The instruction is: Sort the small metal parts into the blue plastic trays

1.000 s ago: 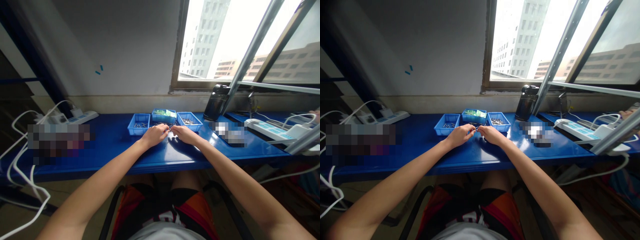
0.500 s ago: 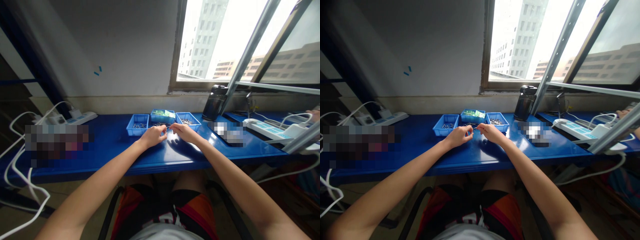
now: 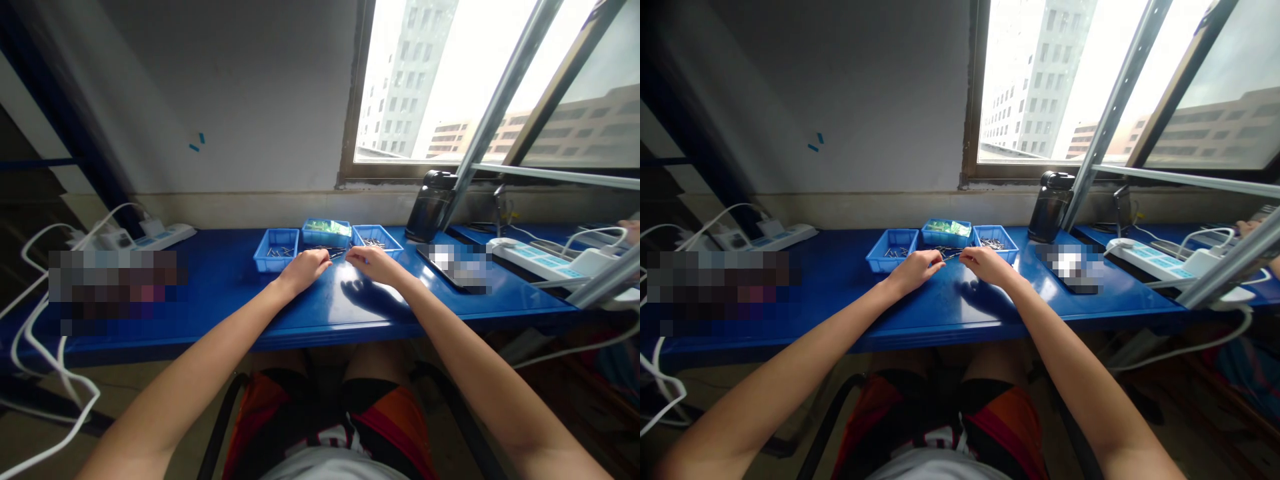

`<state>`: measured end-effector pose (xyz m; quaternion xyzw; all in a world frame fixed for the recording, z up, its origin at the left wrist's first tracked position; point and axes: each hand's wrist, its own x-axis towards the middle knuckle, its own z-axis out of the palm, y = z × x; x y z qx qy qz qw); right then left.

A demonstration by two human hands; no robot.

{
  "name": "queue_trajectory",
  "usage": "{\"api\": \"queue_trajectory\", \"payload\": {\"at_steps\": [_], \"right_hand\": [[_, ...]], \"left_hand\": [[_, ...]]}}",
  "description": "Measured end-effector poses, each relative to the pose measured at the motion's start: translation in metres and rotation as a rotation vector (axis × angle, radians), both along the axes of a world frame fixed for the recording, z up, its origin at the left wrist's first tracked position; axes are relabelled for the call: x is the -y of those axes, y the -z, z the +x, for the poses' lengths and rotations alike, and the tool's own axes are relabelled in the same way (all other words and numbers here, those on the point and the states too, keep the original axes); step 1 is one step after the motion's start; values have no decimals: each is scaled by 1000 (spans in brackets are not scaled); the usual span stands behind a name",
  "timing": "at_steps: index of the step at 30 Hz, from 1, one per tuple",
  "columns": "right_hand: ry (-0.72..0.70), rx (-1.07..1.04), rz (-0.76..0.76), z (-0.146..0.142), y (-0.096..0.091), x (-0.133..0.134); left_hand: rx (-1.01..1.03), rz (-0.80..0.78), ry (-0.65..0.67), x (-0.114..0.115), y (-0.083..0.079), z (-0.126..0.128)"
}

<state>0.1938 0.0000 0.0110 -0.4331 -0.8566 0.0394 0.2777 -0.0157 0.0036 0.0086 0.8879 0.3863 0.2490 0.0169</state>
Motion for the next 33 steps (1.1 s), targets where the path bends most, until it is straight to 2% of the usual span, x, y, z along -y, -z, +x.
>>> {"api": "queue_trajectory", "payload": {"at_steps": [4, 8, 12, 15, 20, 23, 25, 30, 33], "right_hand": [[16, -14, 26, 1, 2, 0], [-59, 45, 18, -4, 4, 1], [-62, 54, 63, -5, 1, 3], [101, 12, 134, 4, -4, 2], [604, -30, 179, 29, -8, -3], [720, -23, 168, 33, -7, -4], [648, -58, 177, 27, -6, -3], [267, -53, 140, 6, -2, 0], [133, 10, 105, 0, 3, 0]], "left_hand": [[-3, 7, 42, -1, 2, 0], [-19, 9, 90, -2, 4, 0], [-25, 17, 62, -2, 4, 1], [-70, 28, 13, -1, 5, 2], [-190, 74, -26, -1, 10, 4], [-229, 91, -28, -3, 14, 4], [-245, 83, -29, -5, 15, 4], [-256, 66, -6, -7, 15, 5], [-246, 71, -7, -7, 15, 5]]}}
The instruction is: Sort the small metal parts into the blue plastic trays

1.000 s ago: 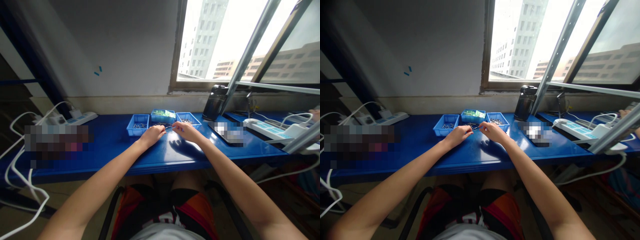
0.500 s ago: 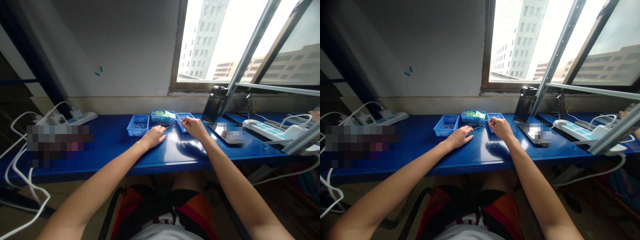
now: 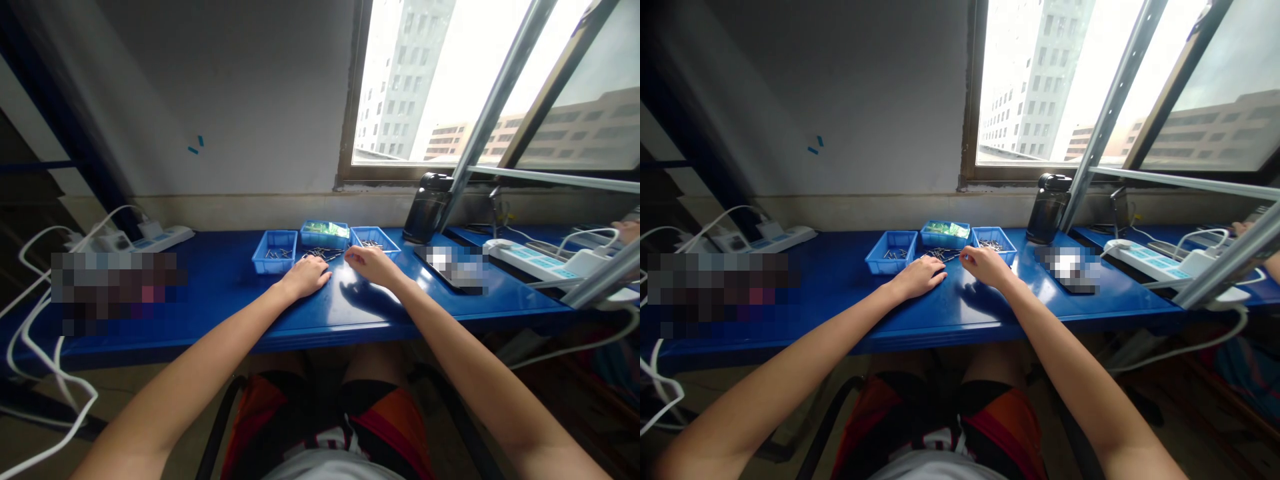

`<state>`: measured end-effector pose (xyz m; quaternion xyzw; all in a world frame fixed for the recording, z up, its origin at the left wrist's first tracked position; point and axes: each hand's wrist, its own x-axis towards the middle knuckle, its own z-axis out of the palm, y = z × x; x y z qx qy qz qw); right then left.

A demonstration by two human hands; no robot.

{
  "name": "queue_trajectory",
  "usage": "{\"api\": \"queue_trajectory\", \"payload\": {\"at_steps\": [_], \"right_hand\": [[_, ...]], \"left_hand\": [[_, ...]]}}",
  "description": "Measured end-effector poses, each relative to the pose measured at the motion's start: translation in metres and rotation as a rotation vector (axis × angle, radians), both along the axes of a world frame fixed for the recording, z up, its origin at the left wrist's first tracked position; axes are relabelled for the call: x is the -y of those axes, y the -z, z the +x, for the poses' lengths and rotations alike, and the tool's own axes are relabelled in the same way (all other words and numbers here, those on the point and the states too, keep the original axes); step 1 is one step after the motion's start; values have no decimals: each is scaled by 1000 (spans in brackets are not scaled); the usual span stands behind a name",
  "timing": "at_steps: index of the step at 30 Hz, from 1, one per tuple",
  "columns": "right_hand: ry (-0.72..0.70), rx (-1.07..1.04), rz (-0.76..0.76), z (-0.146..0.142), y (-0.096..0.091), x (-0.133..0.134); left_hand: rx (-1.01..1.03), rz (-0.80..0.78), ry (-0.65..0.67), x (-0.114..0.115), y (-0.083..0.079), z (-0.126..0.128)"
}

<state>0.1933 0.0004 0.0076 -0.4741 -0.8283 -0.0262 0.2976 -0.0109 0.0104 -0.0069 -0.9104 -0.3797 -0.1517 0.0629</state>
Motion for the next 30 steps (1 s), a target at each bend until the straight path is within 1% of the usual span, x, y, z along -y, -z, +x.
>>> {"api": "queue_trajectory", "payload": {"at_steps": [4, 10, 12, 15, 17, 20, 23, 25, 28, 30], "right_hand": [[-38, 31, -74, -1, 6, -3], [-6, 130, -142, -4, 13, -6], [7, 169, -146, -7, 14, -6], [12, 202, -144, -10, 15, -7], [-12, 230, -147, -10, 13, -7], [-96, 300, -150, -11, 9, -9], [-175, 352, -146, -13, 3, -11], [-220, 358, -140, -15, 1, -11], [-263, 322, -123, -17, 0, -8], [-260, 270, -113, -16, 1, -5]], "left_hand": [[22, 22, 3, -2, 2, -1], [18, -1, 18, -2, 0, 0], [21, 6, 25, -2, -1, -1], [36, 5, 78, -4, -1, -3], [46, -5, 115, -5, 0, -4], [55, -31, 139, -5, 0, -5], [71, -59, 110, -3, -3, -4], [84, -84, 54, -1, -5, -3], [105, -105, -3, 2, -8, -2], [96, -107, -21, 4, -10, -2]]}}
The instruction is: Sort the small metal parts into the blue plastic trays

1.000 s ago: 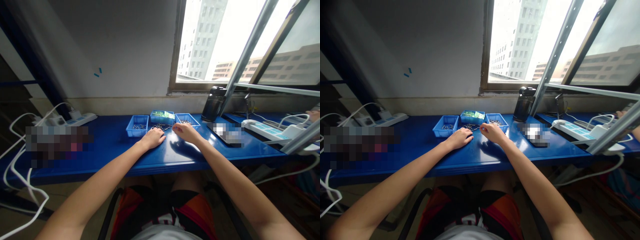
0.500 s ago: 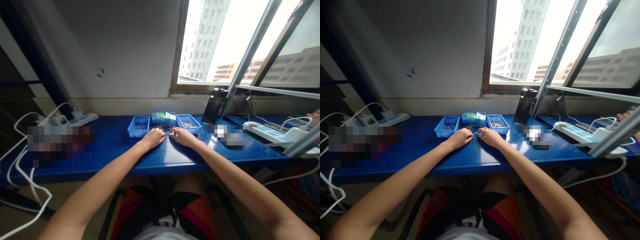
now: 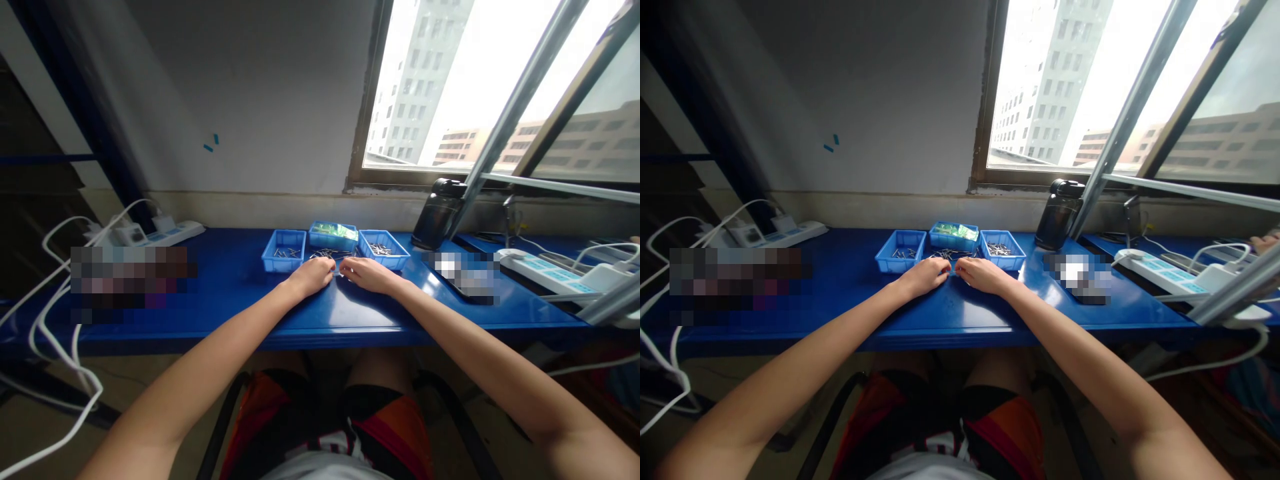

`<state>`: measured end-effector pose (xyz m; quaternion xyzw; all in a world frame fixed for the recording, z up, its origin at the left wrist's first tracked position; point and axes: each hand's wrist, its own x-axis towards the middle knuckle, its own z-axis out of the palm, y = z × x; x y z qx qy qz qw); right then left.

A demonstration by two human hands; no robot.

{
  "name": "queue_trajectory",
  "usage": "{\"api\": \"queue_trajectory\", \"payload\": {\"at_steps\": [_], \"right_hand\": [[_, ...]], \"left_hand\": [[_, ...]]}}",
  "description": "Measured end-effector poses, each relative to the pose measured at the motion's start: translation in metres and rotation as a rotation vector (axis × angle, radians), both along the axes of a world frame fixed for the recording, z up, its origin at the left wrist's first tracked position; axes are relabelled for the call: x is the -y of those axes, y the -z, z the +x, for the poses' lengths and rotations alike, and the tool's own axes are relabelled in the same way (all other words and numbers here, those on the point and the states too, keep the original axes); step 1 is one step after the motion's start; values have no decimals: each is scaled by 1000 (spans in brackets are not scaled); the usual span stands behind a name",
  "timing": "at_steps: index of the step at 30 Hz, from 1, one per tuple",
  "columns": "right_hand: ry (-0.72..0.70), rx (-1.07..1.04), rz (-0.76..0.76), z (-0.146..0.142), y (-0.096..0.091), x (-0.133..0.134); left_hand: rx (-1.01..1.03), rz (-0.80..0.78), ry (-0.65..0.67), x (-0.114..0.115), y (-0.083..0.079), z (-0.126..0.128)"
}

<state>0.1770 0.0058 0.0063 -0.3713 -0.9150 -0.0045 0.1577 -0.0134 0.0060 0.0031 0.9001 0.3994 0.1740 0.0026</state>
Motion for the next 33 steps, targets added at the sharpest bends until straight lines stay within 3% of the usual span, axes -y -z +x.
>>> {"api": "queue_trajectory", "payload": {"at_steps": [12, 23, 33], "right_hand": [[58, -159, 3, 8, 4, -3], [-11, -258, -83, 4, 6, -3], [38, -178, -67, 5, 5, -2]], "left_hand": [[31, 79, -21, 7, -3, 1], [147, 72, 108, 0, 0, -1], [118, 51, 109, 5, -3, -1]]}}
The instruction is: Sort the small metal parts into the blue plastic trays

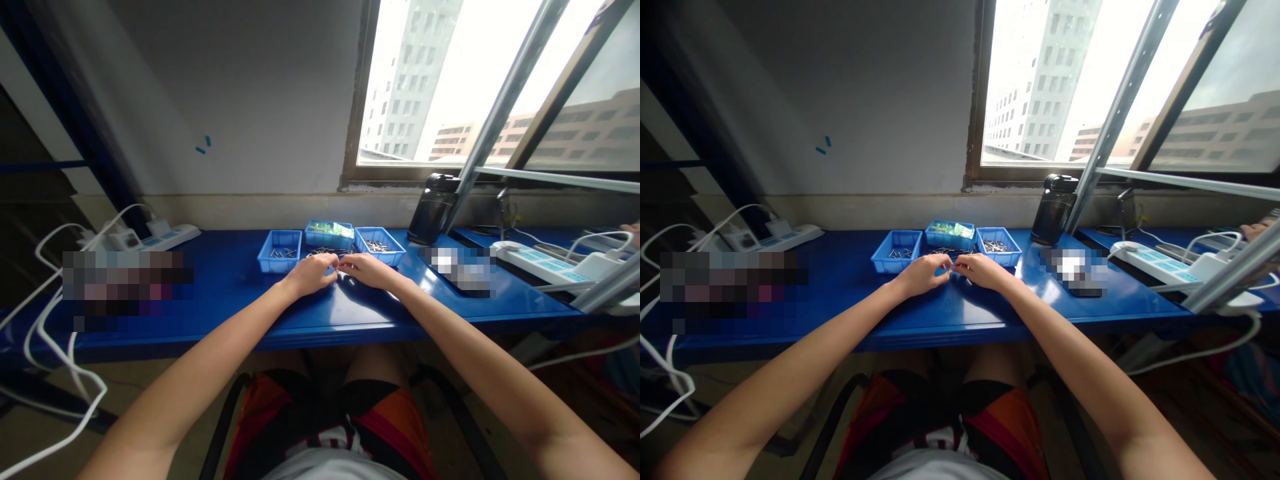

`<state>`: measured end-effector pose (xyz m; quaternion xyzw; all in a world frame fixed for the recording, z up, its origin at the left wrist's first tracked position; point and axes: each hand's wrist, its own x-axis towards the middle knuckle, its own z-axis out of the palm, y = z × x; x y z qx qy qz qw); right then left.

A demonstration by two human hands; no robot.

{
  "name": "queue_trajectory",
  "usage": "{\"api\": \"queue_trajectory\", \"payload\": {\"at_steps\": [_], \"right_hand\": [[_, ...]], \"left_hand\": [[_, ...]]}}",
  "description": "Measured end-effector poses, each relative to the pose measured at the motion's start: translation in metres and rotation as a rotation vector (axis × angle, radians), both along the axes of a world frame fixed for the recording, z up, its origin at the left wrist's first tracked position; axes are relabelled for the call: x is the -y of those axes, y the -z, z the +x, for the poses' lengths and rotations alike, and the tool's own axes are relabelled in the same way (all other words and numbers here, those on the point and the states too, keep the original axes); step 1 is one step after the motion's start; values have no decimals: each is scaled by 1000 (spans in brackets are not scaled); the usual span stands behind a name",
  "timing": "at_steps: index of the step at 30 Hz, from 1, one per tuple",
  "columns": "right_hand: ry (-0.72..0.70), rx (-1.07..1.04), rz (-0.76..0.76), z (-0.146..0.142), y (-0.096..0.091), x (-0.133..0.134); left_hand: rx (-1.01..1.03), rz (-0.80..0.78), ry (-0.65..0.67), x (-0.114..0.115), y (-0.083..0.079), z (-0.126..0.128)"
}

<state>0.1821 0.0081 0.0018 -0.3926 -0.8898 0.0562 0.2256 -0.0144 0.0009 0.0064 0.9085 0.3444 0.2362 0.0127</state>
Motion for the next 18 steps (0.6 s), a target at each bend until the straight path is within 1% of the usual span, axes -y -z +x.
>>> {"api": "queue_trajectory", "payload": {"at_steps": [5, 8, 14, 18], "right_hand": [[65, 18, 5, 3, 0, -1], [70, 16, -5, 3, 1, -1], [7, 36, 0, 3, 0, 0], [9, 27, 19, 4, -1, 0]], "left_hand": [[-55, -22, -81, 3, 0, 0], [-70, -35, -113, 1, 1, 0], [-94, -33, -104, -1, 2, 0], [-90, -21, -100, -2, 2, -1]]}}
